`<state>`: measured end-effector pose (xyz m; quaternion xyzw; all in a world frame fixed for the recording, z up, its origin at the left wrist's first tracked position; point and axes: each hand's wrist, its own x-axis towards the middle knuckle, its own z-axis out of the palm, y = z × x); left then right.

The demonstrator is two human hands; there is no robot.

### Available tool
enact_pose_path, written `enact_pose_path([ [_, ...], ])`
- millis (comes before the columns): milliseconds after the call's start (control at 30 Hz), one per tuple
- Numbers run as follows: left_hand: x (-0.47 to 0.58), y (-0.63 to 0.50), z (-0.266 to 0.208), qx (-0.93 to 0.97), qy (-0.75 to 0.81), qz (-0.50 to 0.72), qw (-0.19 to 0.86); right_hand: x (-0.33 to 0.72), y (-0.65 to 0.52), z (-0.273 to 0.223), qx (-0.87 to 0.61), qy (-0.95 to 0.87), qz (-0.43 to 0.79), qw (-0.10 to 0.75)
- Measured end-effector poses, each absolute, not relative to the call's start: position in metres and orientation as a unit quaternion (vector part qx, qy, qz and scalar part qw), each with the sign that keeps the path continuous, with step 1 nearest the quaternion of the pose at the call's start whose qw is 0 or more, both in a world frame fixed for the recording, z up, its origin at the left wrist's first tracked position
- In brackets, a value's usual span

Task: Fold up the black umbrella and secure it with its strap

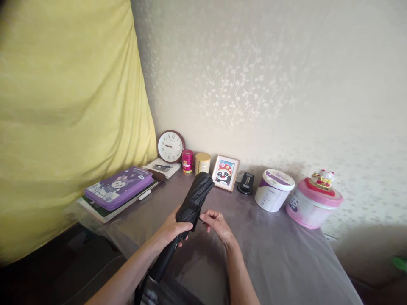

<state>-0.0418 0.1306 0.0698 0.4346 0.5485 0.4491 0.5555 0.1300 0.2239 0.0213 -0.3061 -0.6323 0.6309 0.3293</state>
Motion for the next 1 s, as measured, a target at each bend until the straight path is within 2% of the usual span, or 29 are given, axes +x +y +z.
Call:
enact_pose_path([
  [267,-0.040,0.130,0.076,0.402,0.531,0.459,0.589,0.126,0.222,0.021,-0.267,-0.525,0.698,0.409],
  [567,-0.038,0.131,0.071,0.375,0.514,0.456,0.622,0.118,0.220,0.022,-0.232,-0.446,0.708,0.496],
  [1000,-0.038,0.133,0.066,0.348,0.491,0.461,0.652,0.118,0.220,0.024,-0.199,-0.359,0.767,0.492],
])
